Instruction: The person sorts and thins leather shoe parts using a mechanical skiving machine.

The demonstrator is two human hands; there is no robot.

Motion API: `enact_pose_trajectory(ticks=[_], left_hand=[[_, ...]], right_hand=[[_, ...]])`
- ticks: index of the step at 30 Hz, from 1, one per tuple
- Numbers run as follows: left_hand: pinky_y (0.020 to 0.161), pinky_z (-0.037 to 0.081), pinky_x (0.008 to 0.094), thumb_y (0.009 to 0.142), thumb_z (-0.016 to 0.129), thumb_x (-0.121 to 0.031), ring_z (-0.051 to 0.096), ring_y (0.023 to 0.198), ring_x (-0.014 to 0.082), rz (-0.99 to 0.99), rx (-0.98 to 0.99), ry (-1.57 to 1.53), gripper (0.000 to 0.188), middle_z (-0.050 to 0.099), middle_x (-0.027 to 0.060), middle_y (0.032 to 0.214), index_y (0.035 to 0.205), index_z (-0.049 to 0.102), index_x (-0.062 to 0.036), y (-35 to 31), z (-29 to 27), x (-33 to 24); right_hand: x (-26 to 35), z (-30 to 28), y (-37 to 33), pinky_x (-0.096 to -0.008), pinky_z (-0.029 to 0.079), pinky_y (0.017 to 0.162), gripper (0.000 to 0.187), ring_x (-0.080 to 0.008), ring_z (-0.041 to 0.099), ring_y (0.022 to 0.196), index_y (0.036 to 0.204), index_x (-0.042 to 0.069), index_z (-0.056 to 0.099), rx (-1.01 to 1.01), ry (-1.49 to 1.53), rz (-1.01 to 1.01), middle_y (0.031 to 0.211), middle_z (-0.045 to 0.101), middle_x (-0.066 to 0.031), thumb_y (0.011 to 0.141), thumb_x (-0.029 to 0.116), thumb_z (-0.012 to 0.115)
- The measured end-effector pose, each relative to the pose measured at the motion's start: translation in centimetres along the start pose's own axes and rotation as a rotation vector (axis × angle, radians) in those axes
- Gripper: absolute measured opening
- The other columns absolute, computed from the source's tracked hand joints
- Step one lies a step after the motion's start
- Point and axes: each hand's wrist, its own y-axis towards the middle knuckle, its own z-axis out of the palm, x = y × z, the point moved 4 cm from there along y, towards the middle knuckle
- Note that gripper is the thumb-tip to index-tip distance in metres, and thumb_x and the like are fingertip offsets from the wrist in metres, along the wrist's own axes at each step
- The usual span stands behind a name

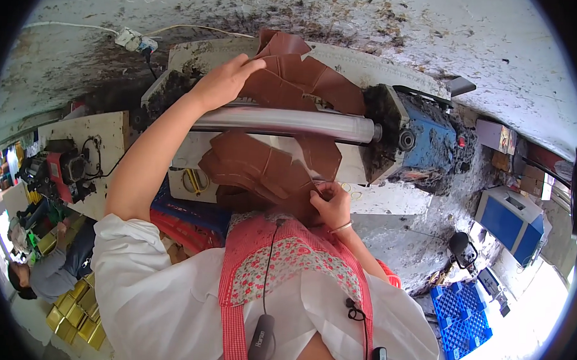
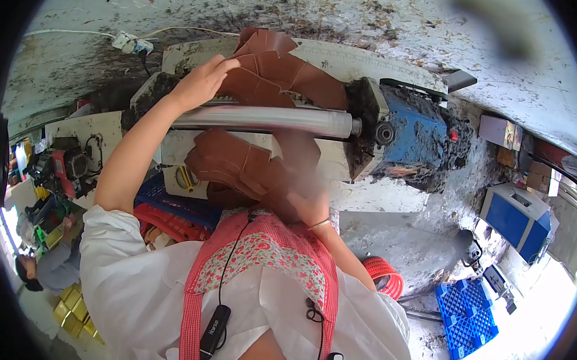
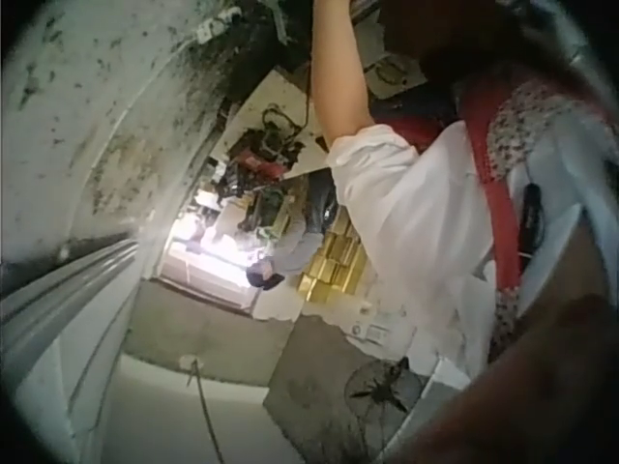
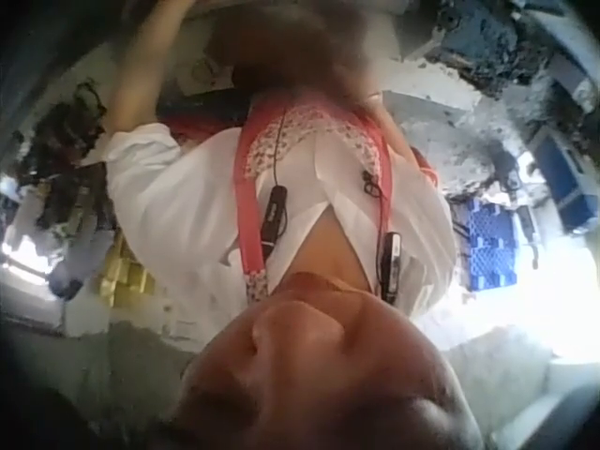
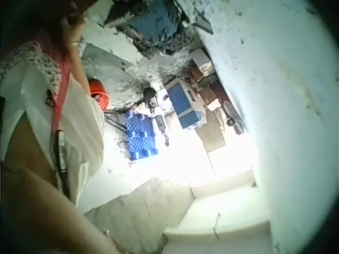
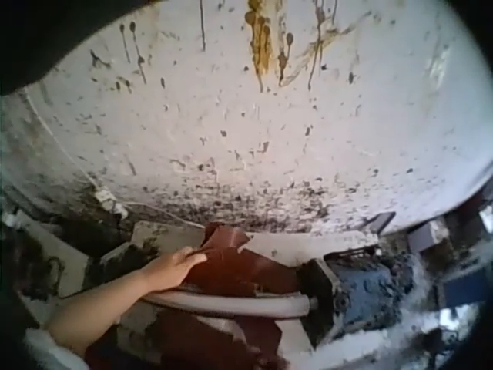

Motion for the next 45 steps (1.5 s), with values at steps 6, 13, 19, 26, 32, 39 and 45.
enact_pose_trajectory(ticks=[6, 13, 19, 26, 32, 39, 45], left_hand=[[0.091, 0.042, 0.0409, 0.082, 0.050, -0.003, 0.047, 0.110, 0.0307, 0.014, 0.268, 0.024, 0.014, 0.046, 0.0145, 0.111, 0.088, 0.062, -0.0024, -1.0, 0.8, 0.5], [0.092, 0.043, 0.0400, 0.085, 0.050, -0.010, 0.044, 0.114, 0.0318, -0.053, 0.325, 0.022, 0.016, 0.045, 0.0140, 0.116, 0.082, 0.063, -0.0021, -1.5, 1.1, 0.9], [0.089, 0.044, 0.0412, 0.086, 0.055, -0.016, 0.046, 0.110, 0.0320, -0.014, 0.190, 0.034, 0.015, 0.046, 0.0148, 0.113, 0.085, 0.061, -0.0021, -1.3, 0.4, 0.7], [0.079, 0.045, 0.0419, 0.085, 0.055, -0.008, 0.054, 0.094, 0.0357, -0.057, 0.090, -0.042, 0.027, 0.047, 0.0156, 0.100, 0.111, 0.055, -0.0077, -0.5, 0.4, 1.0], [0.085, 0.046, 0.0406, 0.083, 0.052, -0.008, 0.051, 0.100, 0.0333, 0.089, 0.198, 0.132, 0.025, 0.046, 0.0142, 0.105, 0.107, 0.058, -0.0062, -0.8, 0.8, 1.2], [0.077, 0.041, 0.0452, 0.083, 0.061, -0.008, 0.052, 0.093, 0.0328, -0.173, 0.321, -0.139, 0.018, 0.044, 0.0130, 0.097, 0.078, 0.046, -0.0006, -1.1, 0.3, 1.3], [0.088, 0.043, 0.0397, 0.086, 0.048, -0.002, 0.051, 0.101, 0.0343, -0.046, 0.253, 0.055, 0.028, 0.046, 0.0155, 0.113, 0.110, 0.062, -0.0083, -1.3, 0.2, 1.6]], right_hand=[[-1.9, 0.4, 0.5, -0.0195, 0.043, 0.056, 0.014, -0.0045, 0.055, 0.065, 0.082, -0.001, 0.060, -0.179, -0.081, -0.016, 0.072, 0.063, -0.0021, 0.078, 0.009, 0.069], [1.8, -0.2, 0.5, -0.0259, 0.048, 0.062, 0.033, -0.0099, 0.058, 0.068, 0.094, -0.003, 0.062, 0.054, -0.193, -0.130, 0.075, 0.066, -0.0065, 0.072, 0.017, 0.075], [2.6, -0.3, 0.7, -0.0358, 0.049, 0.072, 0.030, -0.0231, 0.062, 0.079, 0.096, 0.000, 0.063, 0.063, -0.018, 0.074, 0.089, 0.065, -0.0169, 0.070, 0.015, 0.069], [-0.2, -0.4, -0.3, -0.0278, 0.052, 0.068, 0.023, -0.0122, 0.064, 0.074, 0.089, -0.003, 0.067, 0.037, -0.093, 0.119, 0.078, 0.069, -0.0096, 0.074, 0.014, 0.072], [0.2, 0.0, 0.2, -0.0275, 0.051, 0.067, 0.028, -0.0104, 0.063, 0.072, 0.089, -0.004, 0.066, -0.131, -0.185, 0.195, 0.078, 0.069, -0.0089, 0.073, 0.018, 0.075], [0.5, 0.0, -0.5, -0.0254, 0.049, 0.068, 0.035, -0.0084, 0.061, 0.078, 0.101, -0.005, 0.062, 0.008, 0.012, 0.081, 0.086, 0.068, -0.0083, 0.078, 0.019, 0.074], [-3.8, 1.3, -0.9, -0.0216, 0.045, 0.061, 0.026, -0.0058, 0.056, 0.073, 0.102, -0.003, 0.061, -0.152, 0.247, 0.220, 0.085, 0.065, -0.0020, 0.084, 0.015, 0.068]])
